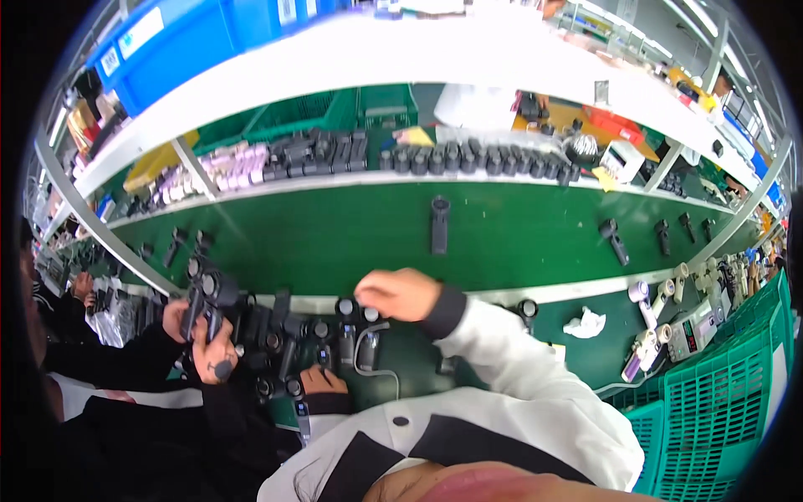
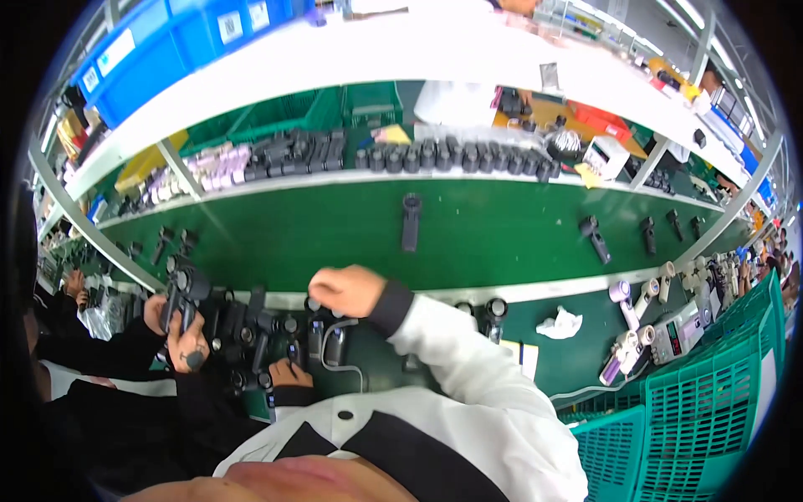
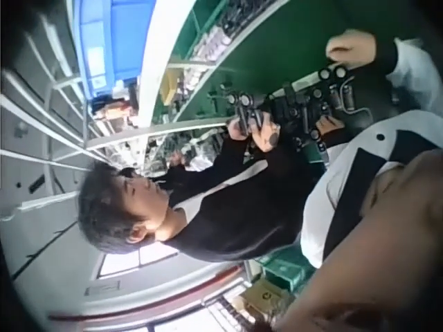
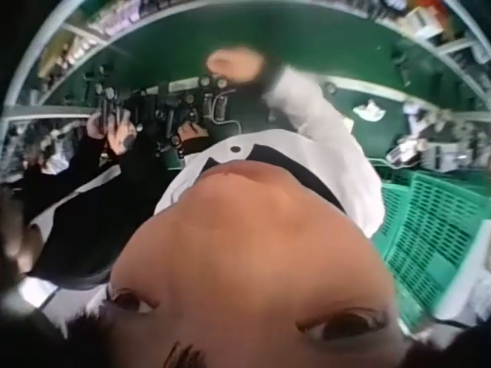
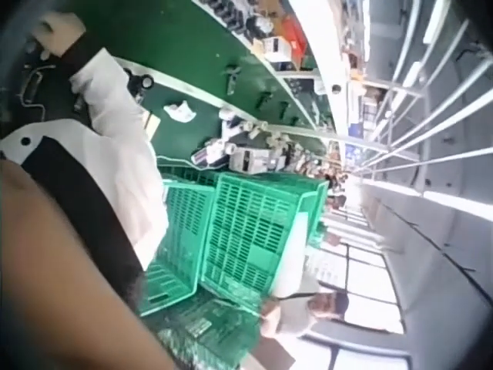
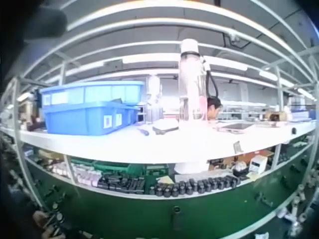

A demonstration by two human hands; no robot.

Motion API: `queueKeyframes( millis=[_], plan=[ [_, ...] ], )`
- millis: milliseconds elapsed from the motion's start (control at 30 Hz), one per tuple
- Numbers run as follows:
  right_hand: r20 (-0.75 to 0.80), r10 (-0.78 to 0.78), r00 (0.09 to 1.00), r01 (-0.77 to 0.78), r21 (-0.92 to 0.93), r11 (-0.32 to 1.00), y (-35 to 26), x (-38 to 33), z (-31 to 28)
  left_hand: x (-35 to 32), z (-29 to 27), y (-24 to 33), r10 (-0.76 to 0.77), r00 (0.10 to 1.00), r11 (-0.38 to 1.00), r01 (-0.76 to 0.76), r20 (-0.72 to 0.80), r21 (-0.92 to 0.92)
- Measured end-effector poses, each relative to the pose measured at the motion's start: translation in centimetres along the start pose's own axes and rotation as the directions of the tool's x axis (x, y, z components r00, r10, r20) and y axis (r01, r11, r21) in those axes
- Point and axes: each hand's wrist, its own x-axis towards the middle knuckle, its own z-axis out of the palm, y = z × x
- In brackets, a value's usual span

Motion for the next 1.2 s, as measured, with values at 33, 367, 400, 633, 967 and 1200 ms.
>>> queueKeyframes(
  millis=[33, 367, 400, 633, 967, 1200],
  plan=[
    [-0.23, -0.271, 0.935, 0.208, -0.266, 0.941, -1.8, 0.0, -3.0, 1.3, -1.1, 1.5, -0.022, 0.999, 0.998, 0.024, 0.046, -0.056],
    [-0.162, -0.844, 0.511, 0.319, -0.876, 0.362, -17.2, 6.7, -19.7, 22.8, -14.1, 22.8, 0.489, 0.523, 0.65, -0.752, -0.698, -0.107],
    [-0.103, -0.867, 0.487, 0.328, -0.899, 0.291, -17.5, 8.0, -19.5, 24.5, -15.4, 24.2, 0.425, 0.471, 0.621, -0.773, -0.773, -0.129],
    [0.092, -0.898, 0.431, 0.345, -0.936, 0.069, -18.1, 13.0, -16.6, 33.1, -21.0, 25.1, 0.424, 0.565, 0.734, -0.672, -0.708, -0.097],
    [0.119, -0.889, 0.441, 0.303, -0.953, 0.023, -16.7, 16.6, -15.3, 33.6, -16.7, 22.7, 0.707, 0.4, 0.499, -0.867, -0.583, 0.009],
    [0.191, -0.903, 0.384, 0.26, -0.961, -0.092, -16.5, 16.4, -15.1, 34.0, -17.3, 23.9, 0.734, 0.448, 0.577, -0.807, -0.511, 0.122]
  ],
)
